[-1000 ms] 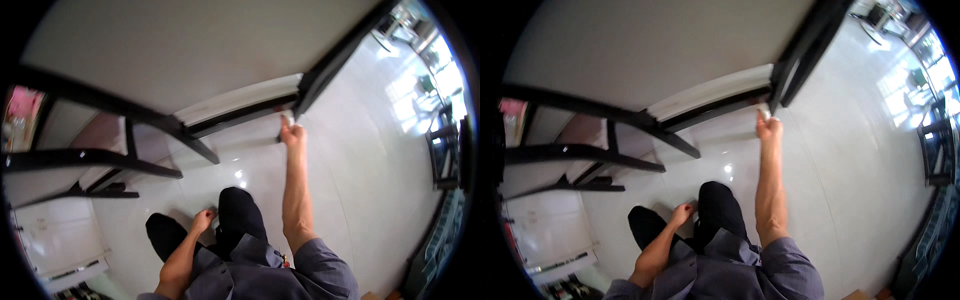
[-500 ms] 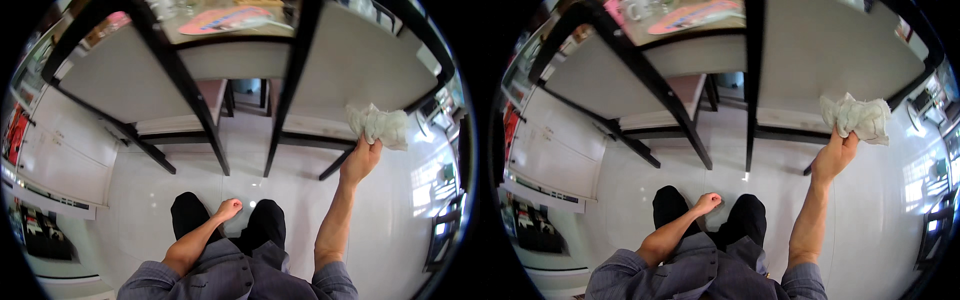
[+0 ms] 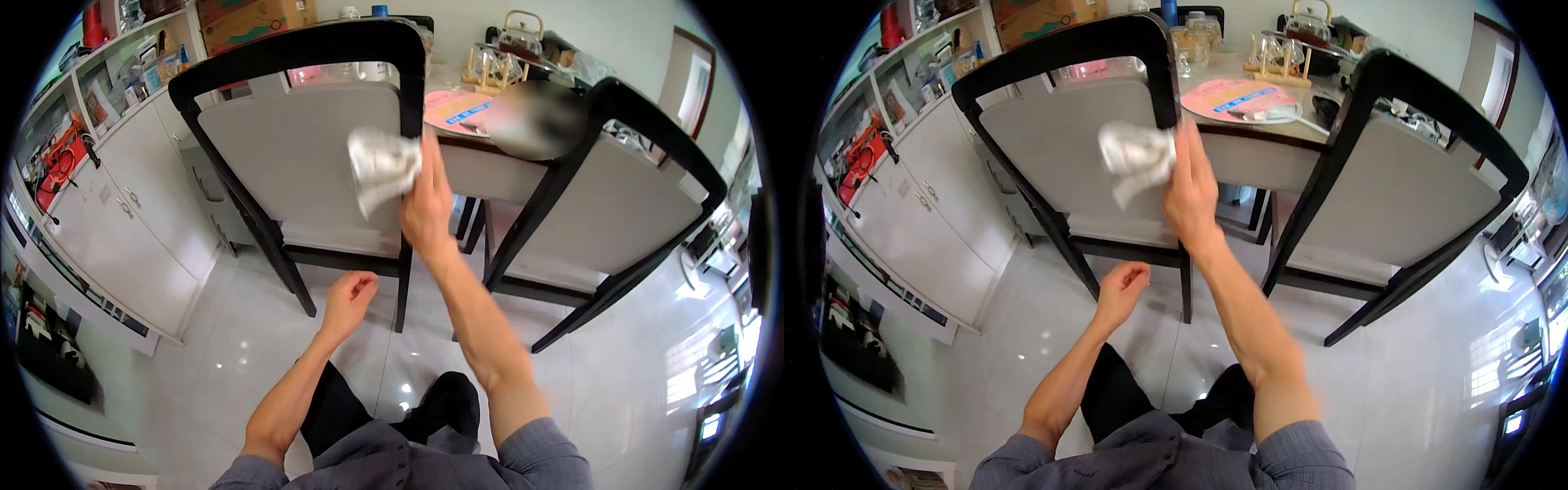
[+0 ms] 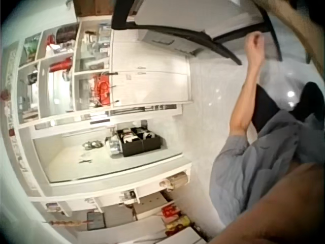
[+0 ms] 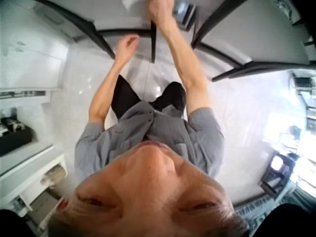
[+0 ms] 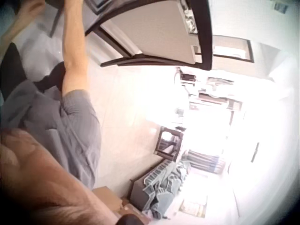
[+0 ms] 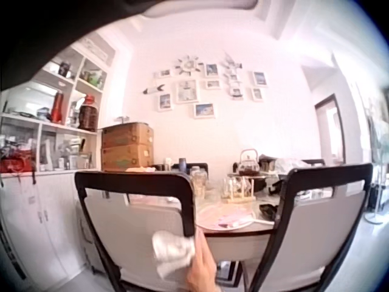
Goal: The person wipes a sideboard, a standing fan, and several chairs with a white cloth.
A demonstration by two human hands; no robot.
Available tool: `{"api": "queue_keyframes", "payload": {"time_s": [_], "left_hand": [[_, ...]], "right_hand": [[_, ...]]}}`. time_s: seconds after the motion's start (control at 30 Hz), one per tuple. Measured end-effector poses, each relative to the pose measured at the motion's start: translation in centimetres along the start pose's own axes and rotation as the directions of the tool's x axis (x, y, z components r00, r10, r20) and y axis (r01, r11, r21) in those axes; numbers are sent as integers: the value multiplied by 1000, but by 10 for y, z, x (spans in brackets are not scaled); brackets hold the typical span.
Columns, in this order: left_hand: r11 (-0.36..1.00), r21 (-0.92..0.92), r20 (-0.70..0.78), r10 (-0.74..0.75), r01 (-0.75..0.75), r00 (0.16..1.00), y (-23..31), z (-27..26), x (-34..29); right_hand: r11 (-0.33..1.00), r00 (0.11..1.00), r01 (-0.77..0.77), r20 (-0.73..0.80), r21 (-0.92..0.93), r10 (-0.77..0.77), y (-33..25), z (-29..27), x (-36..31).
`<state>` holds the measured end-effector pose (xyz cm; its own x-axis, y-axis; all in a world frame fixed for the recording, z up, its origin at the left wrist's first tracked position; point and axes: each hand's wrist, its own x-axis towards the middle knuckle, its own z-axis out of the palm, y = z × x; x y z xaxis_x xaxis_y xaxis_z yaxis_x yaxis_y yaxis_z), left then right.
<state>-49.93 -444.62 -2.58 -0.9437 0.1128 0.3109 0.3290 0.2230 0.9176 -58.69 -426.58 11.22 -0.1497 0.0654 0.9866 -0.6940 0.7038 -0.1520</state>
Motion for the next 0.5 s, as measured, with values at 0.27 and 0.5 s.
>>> {"api": "queue_keyframes", "payload": {"time_s": [0.27, 0.5], "left_hand": [[997, -74, 54, 15, -11, 998, -6, 11, -9], [992, -126, 27, 1, 3, 1000, -11, -4, -23]], "right_hand": [[924, 953, 297, 127, -241, -273, -2, -22, 15], [666, 761, 632, 157, -397, -629, -23, 8, 183]]}}
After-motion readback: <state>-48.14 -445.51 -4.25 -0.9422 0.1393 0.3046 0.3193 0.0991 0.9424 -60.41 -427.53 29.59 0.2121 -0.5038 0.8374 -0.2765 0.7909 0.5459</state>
